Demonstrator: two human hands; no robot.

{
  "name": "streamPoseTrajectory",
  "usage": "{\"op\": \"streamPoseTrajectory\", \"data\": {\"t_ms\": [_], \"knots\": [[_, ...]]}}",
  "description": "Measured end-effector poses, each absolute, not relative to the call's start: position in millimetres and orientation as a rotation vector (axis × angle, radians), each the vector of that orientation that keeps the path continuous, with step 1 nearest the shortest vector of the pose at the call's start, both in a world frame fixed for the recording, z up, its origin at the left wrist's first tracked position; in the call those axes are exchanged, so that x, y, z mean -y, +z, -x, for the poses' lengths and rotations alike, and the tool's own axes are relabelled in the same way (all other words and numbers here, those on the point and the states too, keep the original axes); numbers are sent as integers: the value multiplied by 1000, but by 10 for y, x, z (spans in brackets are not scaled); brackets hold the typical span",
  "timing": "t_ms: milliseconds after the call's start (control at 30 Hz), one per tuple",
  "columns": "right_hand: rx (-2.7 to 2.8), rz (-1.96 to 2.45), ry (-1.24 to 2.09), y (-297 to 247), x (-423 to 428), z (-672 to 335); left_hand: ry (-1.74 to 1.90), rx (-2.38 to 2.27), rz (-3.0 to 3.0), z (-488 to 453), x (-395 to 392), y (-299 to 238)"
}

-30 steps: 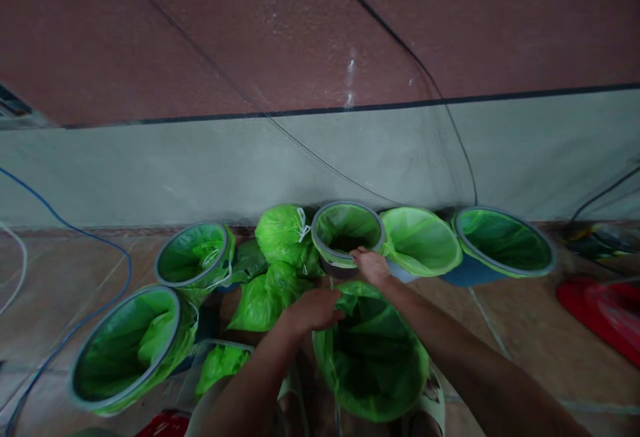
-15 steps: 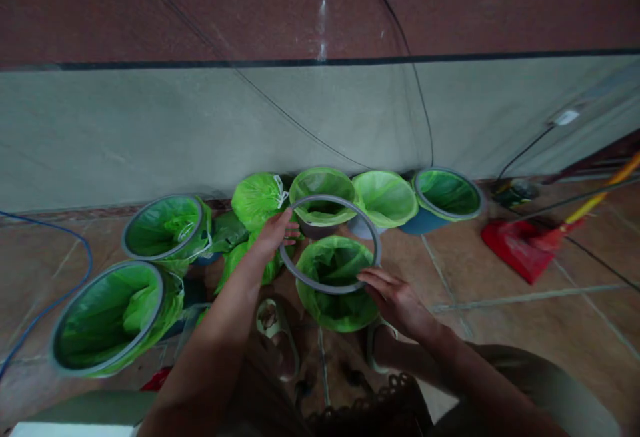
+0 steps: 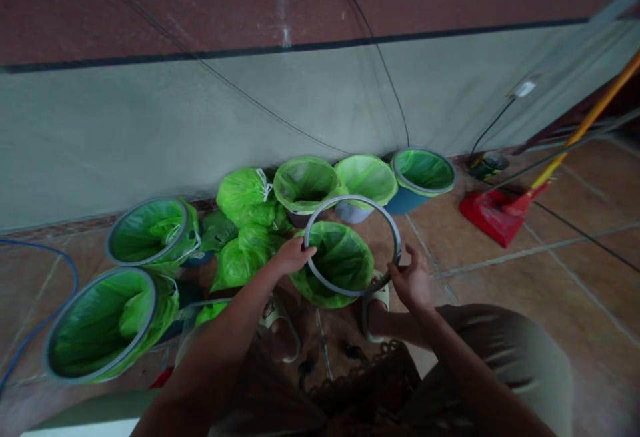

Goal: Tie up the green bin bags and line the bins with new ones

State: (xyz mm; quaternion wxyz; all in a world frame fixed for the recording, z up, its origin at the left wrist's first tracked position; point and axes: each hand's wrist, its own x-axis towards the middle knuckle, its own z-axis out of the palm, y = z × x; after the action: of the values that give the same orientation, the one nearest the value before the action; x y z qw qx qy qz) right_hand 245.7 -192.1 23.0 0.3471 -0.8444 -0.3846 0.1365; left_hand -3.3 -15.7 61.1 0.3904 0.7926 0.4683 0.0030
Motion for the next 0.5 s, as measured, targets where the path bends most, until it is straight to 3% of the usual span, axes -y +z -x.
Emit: {"op": "streamPoseTrajectory", "data": {"t_ms": [167, 500], "knots": [[1098, 2346, 735, 47, 1782, -2481, -310, -1279, -1878, 133, 79, 542], [1177, 2435, 624, -191, 1661, -2307, -480, -1382, -2116, 144, 61, 307]]}}
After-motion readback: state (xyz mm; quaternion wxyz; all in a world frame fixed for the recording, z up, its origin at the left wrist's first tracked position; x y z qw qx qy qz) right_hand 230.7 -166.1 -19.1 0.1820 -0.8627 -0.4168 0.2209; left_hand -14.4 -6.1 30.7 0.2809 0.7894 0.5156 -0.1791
